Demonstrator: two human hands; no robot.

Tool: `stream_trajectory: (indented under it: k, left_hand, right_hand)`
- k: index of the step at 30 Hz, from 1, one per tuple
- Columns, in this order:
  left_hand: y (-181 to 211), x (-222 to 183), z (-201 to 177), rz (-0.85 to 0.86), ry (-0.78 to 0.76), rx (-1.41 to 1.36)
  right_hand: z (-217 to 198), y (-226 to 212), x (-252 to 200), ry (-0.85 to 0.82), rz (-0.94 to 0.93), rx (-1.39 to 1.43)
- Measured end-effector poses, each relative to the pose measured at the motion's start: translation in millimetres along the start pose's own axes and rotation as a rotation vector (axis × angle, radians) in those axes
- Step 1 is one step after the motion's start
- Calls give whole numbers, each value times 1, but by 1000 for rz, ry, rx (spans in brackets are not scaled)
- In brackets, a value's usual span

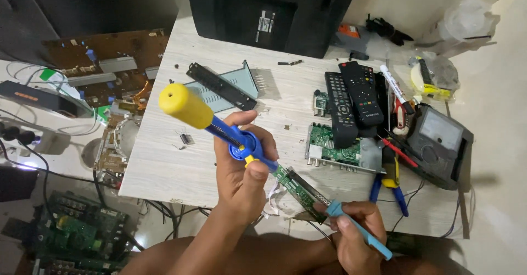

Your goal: Desoldering components from a circuit board using a soldering iron and a desoldering pump.

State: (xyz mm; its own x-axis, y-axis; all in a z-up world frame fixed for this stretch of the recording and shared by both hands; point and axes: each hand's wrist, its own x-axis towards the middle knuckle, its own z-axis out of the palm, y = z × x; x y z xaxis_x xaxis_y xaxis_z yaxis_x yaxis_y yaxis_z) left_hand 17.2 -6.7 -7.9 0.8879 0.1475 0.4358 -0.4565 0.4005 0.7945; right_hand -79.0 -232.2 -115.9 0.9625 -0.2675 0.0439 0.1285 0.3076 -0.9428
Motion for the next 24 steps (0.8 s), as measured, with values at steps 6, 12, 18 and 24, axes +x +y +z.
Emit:
stream_trajectory:
  k: [6, 12, 18, 24]
  left_hand:
    - [-4, -1, 3, -11, -24, 75]
    - [-21, -9, 2, 71, -63, 82]
    - [-11, -5, 8, -1, -82, 78]
    - [-11, -5, 9, -3, -93, 108]
  right_hand:
    - [2, -4, 1, -42, 17, -47]
    - [-9, 6, -1, -5, 66, 20]
    - [-5, 2, 1, -37, 53, 29]
    - [-7, 6, 1, -49, 15, 35]
